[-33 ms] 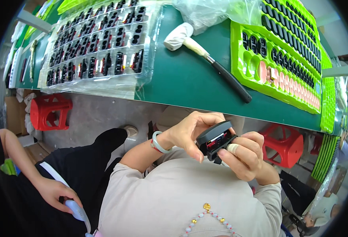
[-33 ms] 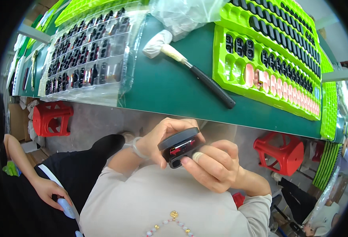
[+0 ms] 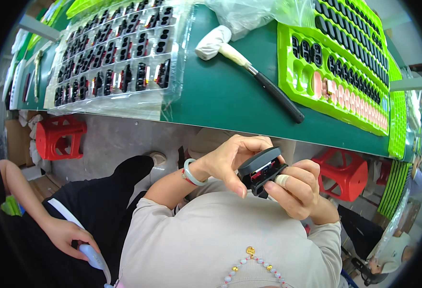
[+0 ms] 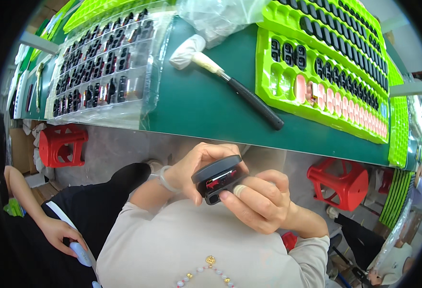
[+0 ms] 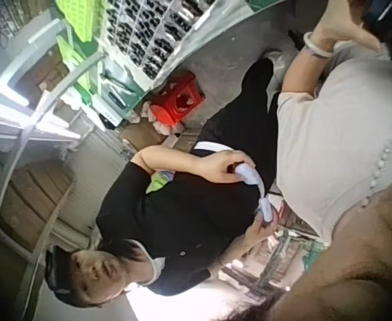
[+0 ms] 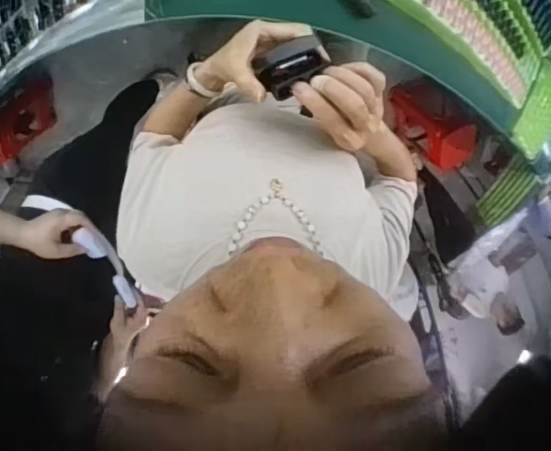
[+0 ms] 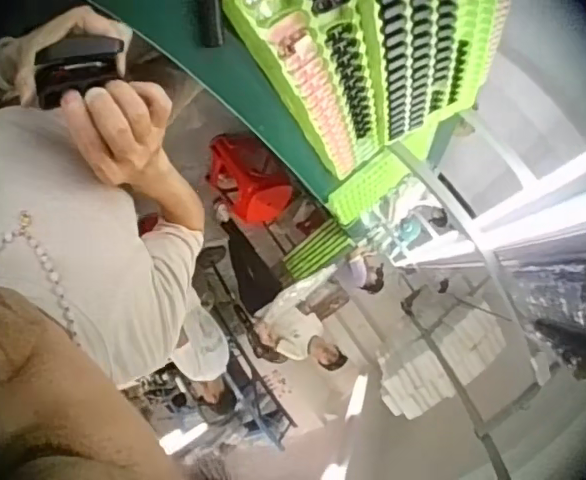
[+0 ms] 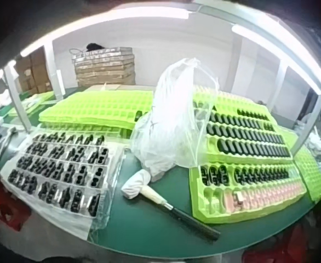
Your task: The person assembles small black electronic devices at a factory workstation. They pick up a black casing, insert a battery and a circuit board, and close the unit. The person then uses a white rubber mallet to tap the device, likely to secure the casing, before placing it into a green plastic tray. This process is repeated for multiple units.
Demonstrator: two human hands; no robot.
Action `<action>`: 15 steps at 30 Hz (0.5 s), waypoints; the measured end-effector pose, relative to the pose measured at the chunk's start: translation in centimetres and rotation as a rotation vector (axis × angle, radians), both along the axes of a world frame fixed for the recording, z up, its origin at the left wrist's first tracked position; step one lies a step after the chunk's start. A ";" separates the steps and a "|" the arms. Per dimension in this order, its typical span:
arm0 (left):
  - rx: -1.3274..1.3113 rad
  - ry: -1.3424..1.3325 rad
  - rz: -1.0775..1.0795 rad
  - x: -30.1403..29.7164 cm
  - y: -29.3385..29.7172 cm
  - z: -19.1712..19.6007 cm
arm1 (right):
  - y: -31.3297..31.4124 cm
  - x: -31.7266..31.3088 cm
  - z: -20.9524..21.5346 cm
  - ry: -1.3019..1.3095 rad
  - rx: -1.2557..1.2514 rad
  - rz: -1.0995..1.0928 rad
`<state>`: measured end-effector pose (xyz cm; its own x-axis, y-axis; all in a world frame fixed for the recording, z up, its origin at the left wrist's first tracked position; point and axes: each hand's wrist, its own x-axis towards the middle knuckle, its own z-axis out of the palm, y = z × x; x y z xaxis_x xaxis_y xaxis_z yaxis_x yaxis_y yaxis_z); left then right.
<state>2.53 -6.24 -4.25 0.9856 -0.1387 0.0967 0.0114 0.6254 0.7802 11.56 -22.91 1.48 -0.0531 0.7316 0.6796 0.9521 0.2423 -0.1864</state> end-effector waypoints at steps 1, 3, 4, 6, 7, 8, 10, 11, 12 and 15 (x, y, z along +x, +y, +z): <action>-0.012 0.006 -0.015 0.1 -0.3 -0.2 | -0.4 0.0 -0.2 0.020 -0.012 0.002; -0.031 0.012 -0.053 0.4 -0.7 -0.5 | -1.0 0.1 -0.4 0.022 -0.011 -0.010; -0.039 0.016 -0.069 0.6 -0.9 -0.6 | -1.3 0.2 -0.5 0.023 -0.008 -0.014; -0.036 0.007 -0.081 0.8 -1.2 -0.8 | -1.6 0.3 -0.5 0.036 -0.019 -0.023; -0.033 0.003 -0.083 0.9 -1.3 -0.9 | -1.8 0.3 -0.4 0.043 -0.023 -0.024; -0.028 0.002 -0.091 1.0 -1.3 -0.9 | -1.9 0.4 -0.3 0.049 -0.029 -0.032; -0.018 0.002 -0.106 1.1 -1.3 -0.9 | -2.1 0.4 0.2 0.061 -0.042 -0.048; -0.020 0.010 -0.116 1.1 -1.3 -0.9 | -2.1 0.5 0.5 0.078 -0.075 -0.038; -0.024 0.016 -0.128 1.1 -1.4 -0.9 | -2.1 0.6 0.7 0.094 -0.109 -0.029; -0.033 0.027 -0.156 1.2 -1.6 -1.1 | -2.2 1.0 0.9 0.151 -0.172 -0.004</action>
